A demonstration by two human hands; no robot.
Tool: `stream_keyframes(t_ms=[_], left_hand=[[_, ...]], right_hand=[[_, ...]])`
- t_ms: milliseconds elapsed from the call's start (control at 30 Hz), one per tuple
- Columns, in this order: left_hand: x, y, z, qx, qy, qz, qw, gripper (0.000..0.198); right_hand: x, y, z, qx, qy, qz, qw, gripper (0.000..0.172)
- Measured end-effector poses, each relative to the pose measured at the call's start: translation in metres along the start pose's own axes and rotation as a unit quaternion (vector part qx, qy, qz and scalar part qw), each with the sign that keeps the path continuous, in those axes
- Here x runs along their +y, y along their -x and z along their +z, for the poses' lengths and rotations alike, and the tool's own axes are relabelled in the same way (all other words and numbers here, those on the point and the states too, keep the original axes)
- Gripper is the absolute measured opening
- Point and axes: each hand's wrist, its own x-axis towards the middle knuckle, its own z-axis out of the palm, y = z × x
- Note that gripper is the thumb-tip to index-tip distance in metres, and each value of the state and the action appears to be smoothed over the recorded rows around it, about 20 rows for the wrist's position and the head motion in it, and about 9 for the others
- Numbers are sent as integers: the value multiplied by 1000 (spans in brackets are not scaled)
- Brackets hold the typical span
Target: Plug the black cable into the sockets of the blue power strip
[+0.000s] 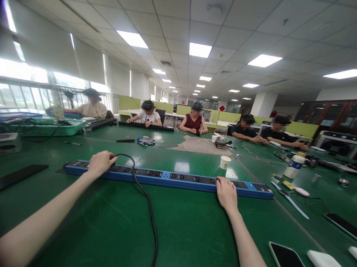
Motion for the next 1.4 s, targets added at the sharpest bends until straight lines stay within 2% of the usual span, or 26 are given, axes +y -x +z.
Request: stream_keyframes(t_ms=[233,400,500,600,767,1067,1400], left_hand=[[7,0,5,9,-46,52,998,45],[7,-1,6,-4,-62,55,997,41],[4,8,8,-13,-49,54,997,41],[2,22,14,6,-24,58,998,46],[2,32,22,15,41,-8,999,52],[0,21,20,-25,101,-116,988,48],[-10,18,14,-60,118,-107,985,48]], right_hand=[[0,1,-1,1,-1,-1,1000,47],[0,0,-1,-3,-7,-1,1000,48],[0,0,-1,-1,-8,0,1000,48],[0,0,0,3,-8,-1,1000,48],[1,0,2,2,-7,-1,1000,48],[0,1,3,0,-2,3,1000,50],[1,1,3,5,-7,3,1000,50]])
